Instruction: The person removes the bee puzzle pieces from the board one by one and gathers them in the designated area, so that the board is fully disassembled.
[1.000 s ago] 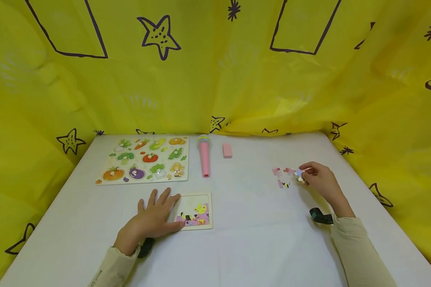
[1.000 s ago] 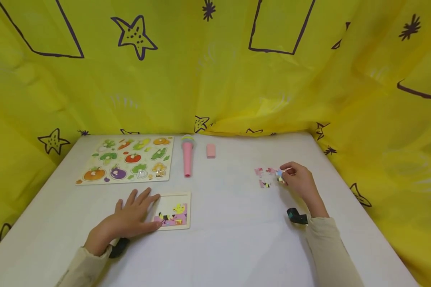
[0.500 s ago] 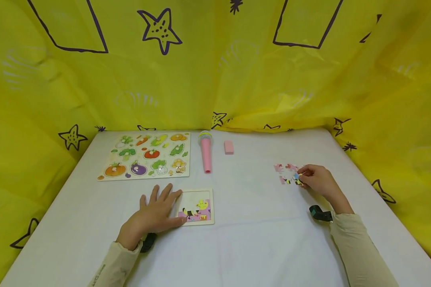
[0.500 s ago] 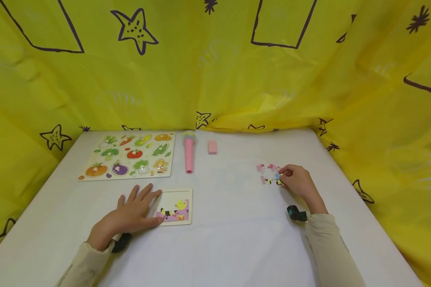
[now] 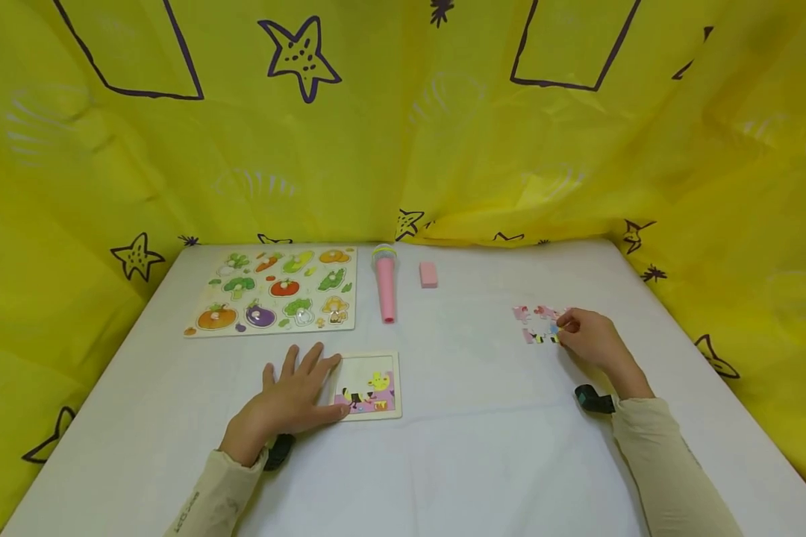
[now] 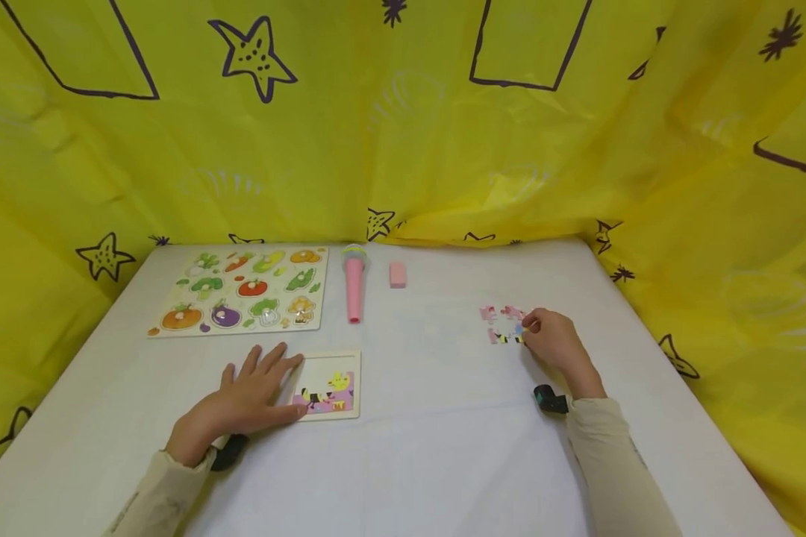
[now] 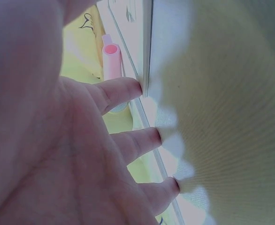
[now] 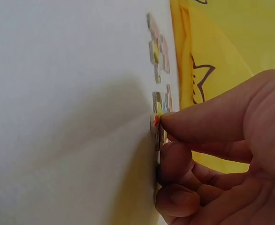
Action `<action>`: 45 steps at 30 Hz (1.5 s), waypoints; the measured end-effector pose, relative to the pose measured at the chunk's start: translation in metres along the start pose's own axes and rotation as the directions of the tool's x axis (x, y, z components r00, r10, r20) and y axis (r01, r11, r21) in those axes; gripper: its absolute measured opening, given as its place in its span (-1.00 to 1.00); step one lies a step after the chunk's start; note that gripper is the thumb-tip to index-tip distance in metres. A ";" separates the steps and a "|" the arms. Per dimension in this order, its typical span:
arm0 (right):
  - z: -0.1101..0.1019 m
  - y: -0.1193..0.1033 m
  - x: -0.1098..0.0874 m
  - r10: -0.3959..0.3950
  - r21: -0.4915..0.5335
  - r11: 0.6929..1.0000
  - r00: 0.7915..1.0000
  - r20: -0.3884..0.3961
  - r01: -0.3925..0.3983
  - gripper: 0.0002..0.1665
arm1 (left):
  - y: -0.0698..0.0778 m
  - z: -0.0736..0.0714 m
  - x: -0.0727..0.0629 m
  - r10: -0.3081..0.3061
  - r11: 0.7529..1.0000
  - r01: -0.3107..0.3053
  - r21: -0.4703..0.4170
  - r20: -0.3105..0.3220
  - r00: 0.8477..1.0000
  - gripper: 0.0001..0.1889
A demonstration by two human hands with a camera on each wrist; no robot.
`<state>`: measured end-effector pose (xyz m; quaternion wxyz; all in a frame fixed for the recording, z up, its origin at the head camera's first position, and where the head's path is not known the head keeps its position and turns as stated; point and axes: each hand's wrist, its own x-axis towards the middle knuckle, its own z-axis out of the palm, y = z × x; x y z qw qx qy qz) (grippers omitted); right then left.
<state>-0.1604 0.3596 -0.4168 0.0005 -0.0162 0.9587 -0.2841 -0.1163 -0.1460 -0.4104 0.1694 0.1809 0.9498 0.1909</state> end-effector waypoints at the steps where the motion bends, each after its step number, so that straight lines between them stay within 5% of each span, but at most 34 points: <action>1: 0.001 0.001 0.000 0.000 -0.012 1.000 1.000 0.003 0.000 -0.76 | 0.000 0.000 0.000 0.002 1.000 -0.002 -0.001 0.000 1.000 -0.07; 9: 0.002 -0.006 -0.006 0.010 0.004 1.000 1.000 -0.027 -0.010 -0.69 | 0.002 0.007 0.003 0.007 1.000 -0.007 -0.017 0.005 1.000 -0.07; 24: 0.026 -0.093 0.004 -0.247 0.168 0.952 0.966 -0.077 0.257 -0.71 | 0.005 -0.001 0.007 0.000 1.000 0.000 0.006 0.010 1.000 -0.07; 31: 0.058 -0.134 0.004 -0.407 0.234 0.884 0.912 -0.039 0.405 -0.78 | 0.005 -0.005 0.006 -0.008 1.000 0.008 0.022 0.001 1.000 -0.07; 45: 0.112 -0.194 -0.006 -0.579 0.283 0.804 0.797 0.172 0.523 -0.72 | 0.001 0.000 0.001 -0.027 1.000 0.028 0.012 -0.004 1.000 -0.07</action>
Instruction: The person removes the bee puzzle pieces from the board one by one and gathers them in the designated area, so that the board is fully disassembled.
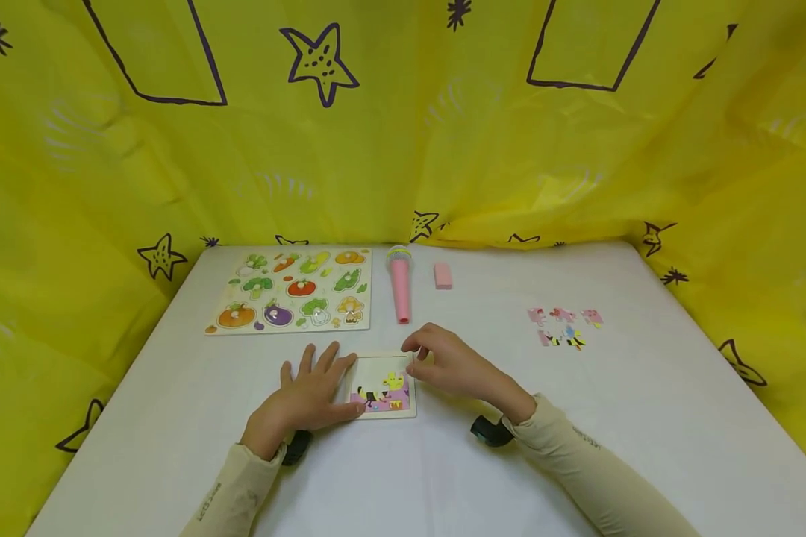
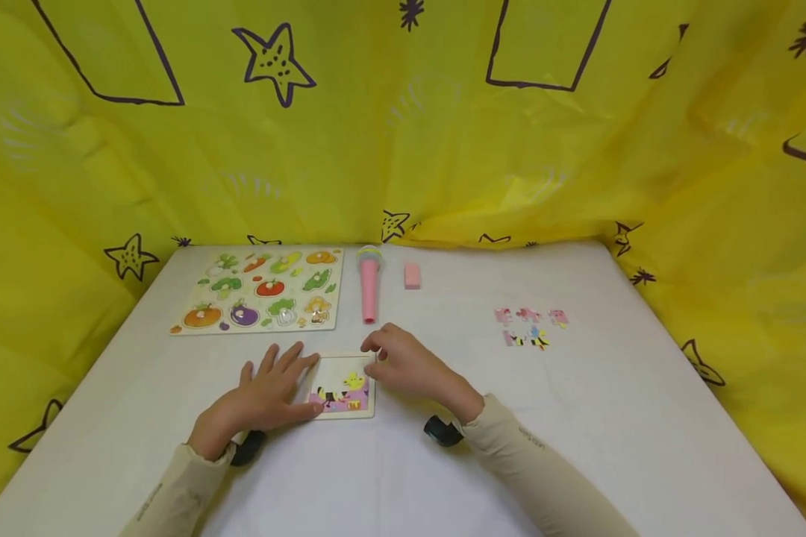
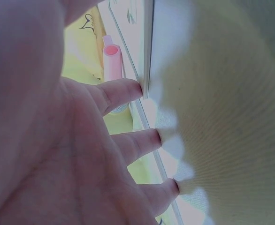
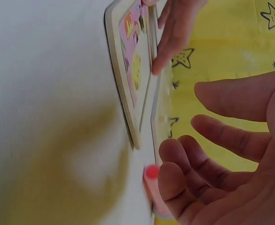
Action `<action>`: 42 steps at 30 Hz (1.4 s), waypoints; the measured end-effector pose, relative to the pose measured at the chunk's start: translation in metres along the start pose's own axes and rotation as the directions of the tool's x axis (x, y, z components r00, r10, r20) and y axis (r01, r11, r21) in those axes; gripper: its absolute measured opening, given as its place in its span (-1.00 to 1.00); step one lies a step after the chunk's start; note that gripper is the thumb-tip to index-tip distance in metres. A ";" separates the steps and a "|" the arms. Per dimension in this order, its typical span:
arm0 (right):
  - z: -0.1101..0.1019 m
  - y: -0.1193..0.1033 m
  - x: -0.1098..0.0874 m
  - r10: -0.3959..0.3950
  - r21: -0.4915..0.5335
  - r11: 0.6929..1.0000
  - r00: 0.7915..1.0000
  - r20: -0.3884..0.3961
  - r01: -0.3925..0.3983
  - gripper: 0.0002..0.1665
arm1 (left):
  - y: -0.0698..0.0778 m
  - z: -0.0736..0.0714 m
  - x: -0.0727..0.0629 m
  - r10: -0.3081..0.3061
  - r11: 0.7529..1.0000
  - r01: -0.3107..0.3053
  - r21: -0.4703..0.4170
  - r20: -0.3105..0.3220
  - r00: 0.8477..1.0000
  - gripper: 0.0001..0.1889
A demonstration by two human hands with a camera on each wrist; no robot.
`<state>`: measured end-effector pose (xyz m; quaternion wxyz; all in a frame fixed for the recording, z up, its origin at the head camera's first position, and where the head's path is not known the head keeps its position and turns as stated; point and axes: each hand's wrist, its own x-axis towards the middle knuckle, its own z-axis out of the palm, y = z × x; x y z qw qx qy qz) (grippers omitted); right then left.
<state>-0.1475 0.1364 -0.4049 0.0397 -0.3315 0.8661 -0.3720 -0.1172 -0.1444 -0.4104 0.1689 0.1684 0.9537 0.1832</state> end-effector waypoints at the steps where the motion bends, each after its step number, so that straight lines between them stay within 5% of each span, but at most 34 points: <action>1: 0.003 -0.001 0.001 0.000 -0.001 1.000 1.000 0.018 0.000 -0.71 | 0.000 0.000 0.000 0.000 1.000 0.000 0.002 -0.001 1.000 -0.07; 9: 0.019 -0.010 0.009 0.036 -0.039 0.999 0.989 0.144 -0.031 -0.63 | 0.001 0.001 0.001 -0.003 1.000 0.003 0.023 -0.002 1.000 -0.08; 21: 0.029 -0.009 0.017 0.093 -0.112 0.991 0.971 0.221 -0.070 -0.65 | -0.002 0.002 -0.001 0.005 1.000 -0.005 0.023 -0.001 1.000 -0.07; 42: 0.026 -0.007 0.019 0.054 -0.075 0.996 0.970 0.235 -0.037 -0.69 | 0.001 -0.002 0.001 -0.009 1.000 0.009 0.029 0.020 1.000 -0.08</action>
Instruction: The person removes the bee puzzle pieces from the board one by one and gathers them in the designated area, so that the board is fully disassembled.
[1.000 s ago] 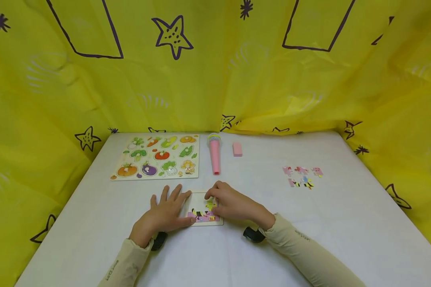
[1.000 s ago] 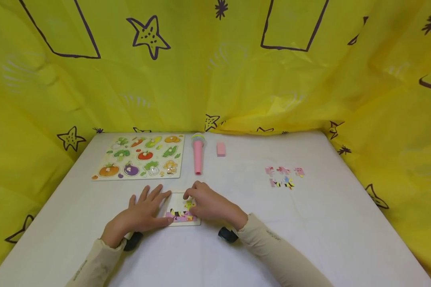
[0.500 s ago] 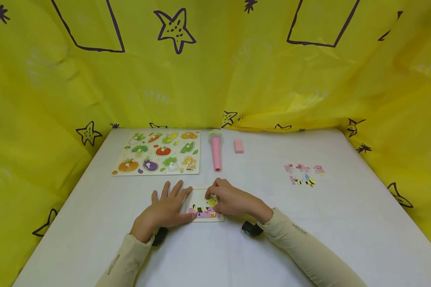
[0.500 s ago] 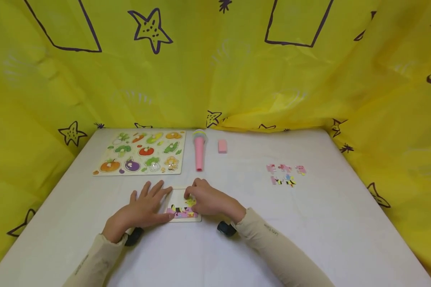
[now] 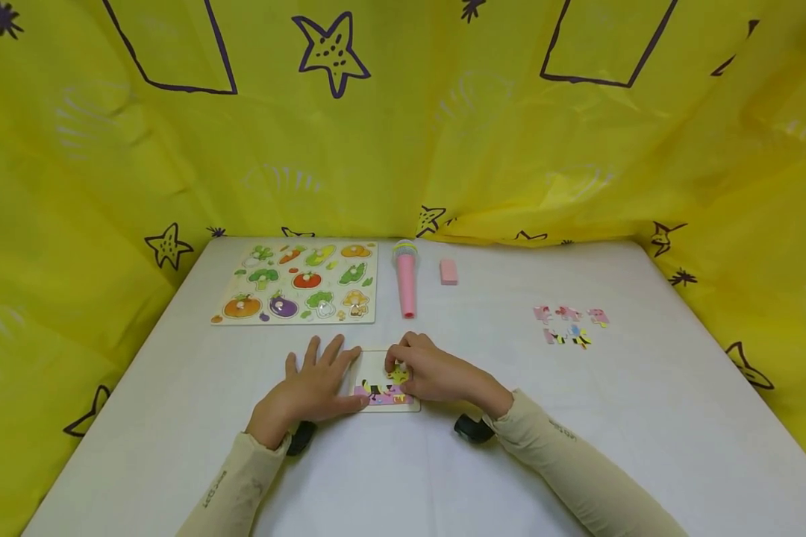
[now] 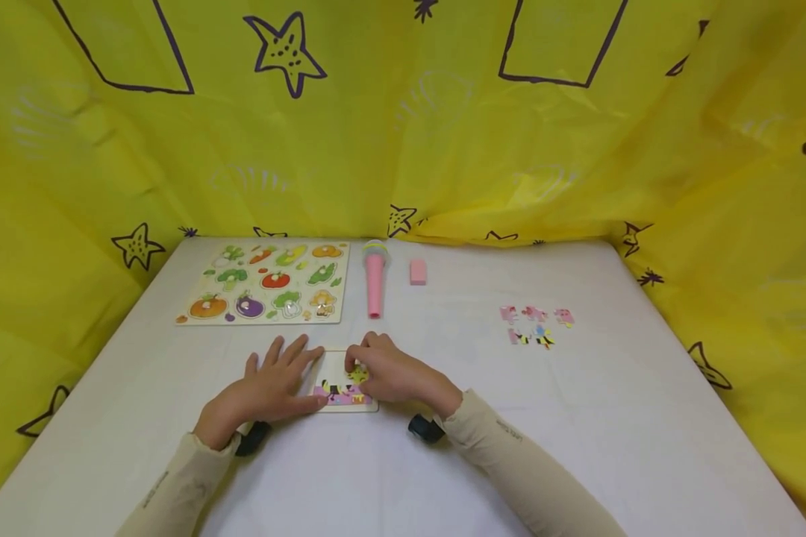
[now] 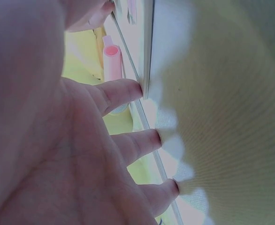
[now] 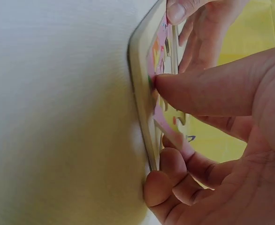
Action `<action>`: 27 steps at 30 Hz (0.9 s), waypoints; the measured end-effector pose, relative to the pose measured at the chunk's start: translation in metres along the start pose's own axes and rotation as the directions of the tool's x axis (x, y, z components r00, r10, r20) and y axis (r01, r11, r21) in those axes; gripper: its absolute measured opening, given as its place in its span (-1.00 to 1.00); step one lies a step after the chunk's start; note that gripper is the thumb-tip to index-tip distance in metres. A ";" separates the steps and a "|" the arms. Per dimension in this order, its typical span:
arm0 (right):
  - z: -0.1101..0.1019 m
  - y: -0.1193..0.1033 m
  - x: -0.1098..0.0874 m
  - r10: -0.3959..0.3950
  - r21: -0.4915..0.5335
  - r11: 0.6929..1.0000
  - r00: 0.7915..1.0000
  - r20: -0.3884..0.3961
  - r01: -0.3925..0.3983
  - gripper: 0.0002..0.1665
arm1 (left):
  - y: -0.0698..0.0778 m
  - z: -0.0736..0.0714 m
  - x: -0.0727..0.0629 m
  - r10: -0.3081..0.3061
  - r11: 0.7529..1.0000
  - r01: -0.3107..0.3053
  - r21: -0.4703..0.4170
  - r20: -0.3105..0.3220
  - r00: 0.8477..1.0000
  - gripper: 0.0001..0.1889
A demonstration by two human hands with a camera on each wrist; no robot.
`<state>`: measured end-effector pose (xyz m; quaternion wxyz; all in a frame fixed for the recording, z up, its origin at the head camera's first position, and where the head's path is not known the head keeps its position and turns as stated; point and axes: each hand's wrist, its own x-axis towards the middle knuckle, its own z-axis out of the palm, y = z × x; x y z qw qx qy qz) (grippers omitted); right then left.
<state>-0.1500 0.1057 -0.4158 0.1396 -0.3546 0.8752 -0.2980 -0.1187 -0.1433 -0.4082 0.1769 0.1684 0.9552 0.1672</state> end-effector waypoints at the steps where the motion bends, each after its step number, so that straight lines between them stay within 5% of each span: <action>1: 0.000 0.000 -0.001 -0.005 -0.002 1.000 1.000 -0.008 0.005 -0.70 | 0.000 0.000 0.000 0.001 1.000 -0.001 0.001 -0.001 1.000 -0.08; 18: 0.000 -0.001 -0.001 -0.124 -0.020 0.992 0.988 -0.095 0.122 -0.71 | 0.002 -0.001 0.000 0.003 1.000 -0.003 -0.004 -0.013 1.000 -0.08; 27: -0.009 0.003 -0.012 -0.041 0.118 0.991 0.982 -0.184 0.063 -0.73 | 0.001 0.001 0.000 0.004 1.000 -0.004 -0.004 -0.016 1.000 -0.08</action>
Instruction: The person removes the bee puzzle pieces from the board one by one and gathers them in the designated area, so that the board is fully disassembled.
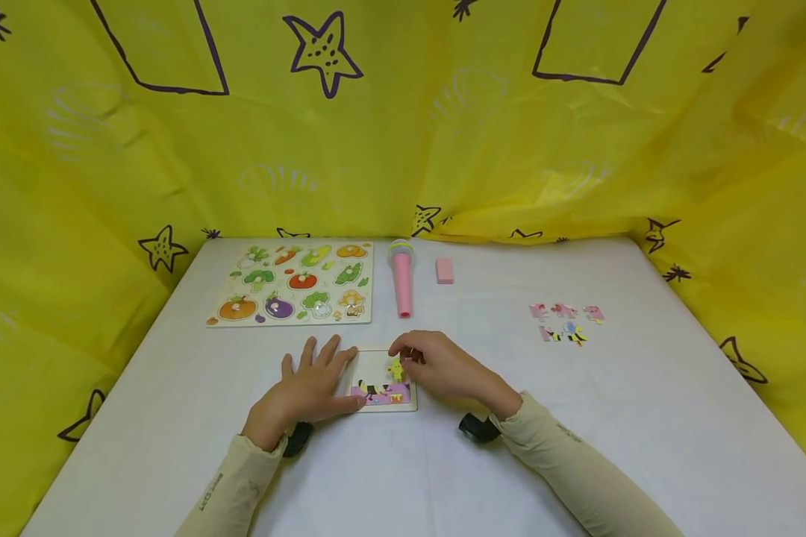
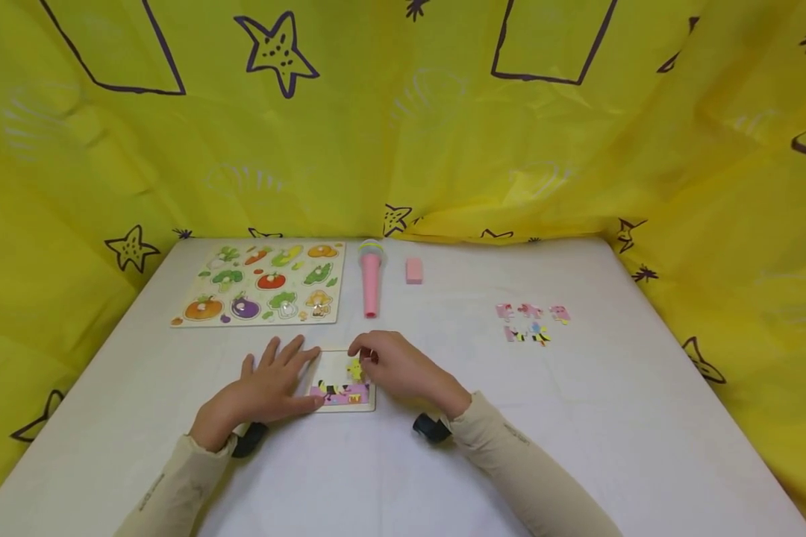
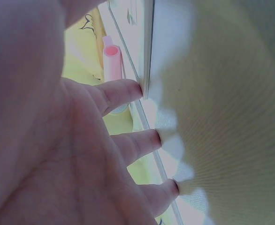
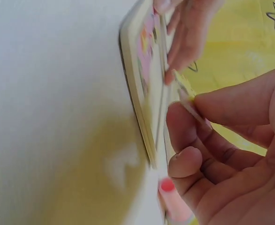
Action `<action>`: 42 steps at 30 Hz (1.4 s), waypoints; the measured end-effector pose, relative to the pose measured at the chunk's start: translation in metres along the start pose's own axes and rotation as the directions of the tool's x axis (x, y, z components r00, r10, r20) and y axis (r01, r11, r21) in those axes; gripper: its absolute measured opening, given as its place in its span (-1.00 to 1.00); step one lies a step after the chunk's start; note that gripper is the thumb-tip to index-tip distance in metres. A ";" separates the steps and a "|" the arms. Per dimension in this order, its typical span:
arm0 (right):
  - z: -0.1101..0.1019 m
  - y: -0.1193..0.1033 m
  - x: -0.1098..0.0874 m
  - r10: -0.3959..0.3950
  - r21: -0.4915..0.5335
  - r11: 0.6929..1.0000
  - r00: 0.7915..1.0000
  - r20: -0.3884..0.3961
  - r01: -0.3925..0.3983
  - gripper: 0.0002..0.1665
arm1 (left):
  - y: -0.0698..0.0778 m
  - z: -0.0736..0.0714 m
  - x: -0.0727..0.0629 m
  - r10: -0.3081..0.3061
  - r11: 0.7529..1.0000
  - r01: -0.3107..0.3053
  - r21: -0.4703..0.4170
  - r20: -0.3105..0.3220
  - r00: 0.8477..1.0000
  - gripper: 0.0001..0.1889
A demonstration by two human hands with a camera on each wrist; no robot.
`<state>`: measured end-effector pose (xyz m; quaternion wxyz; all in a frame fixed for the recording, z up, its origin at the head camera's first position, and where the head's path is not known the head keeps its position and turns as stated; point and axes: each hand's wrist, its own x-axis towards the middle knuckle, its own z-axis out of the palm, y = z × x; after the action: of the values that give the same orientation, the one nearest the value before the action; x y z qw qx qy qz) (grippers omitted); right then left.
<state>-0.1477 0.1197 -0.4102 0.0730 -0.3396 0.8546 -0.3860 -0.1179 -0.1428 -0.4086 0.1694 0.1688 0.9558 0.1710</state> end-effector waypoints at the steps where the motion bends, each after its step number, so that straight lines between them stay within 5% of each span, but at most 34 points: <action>1: -0.002 0.001 -0.002 0.011 0.000 1.000 1.000 -0.013 -0.011 -0.74 | 0.000 0.000 0.000 0.002 1.000 -0.002 -0.001 -0.002 1.000 -0.07; 16: -0.048 0.027 -0.035 0.095 0.038 0.995 0.984 -0.149 -0.090 -0.83 | -0.001 0.001 -0.002 0.009 1.000 -0.010 -0.026 -0.004 1.000 -0.07; 32: -0.092 0.053 -0.078 0.220 0.047 0.975 0.946 -0.237 -0.215 -0.82 | 0.000 -0.001 -0.004 0.026 0.999 -0.026 -0.038 0.016 1.000 0.04; 42: -0.118 0.066 -0.106 0.295 0.019 0.952 0.904 -0.310 -0.305 -0.79 | -0.003 0.001 0.000 0.023 0.999 -0.023 -0.028 0.019 1.000 0.10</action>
<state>-0.1474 0.2909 -0.3898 -0.0085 -0.1405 0.9031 -0.4057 -0.1181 -0.1451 -0.4101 0.1790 0.1792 0.9497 0.1844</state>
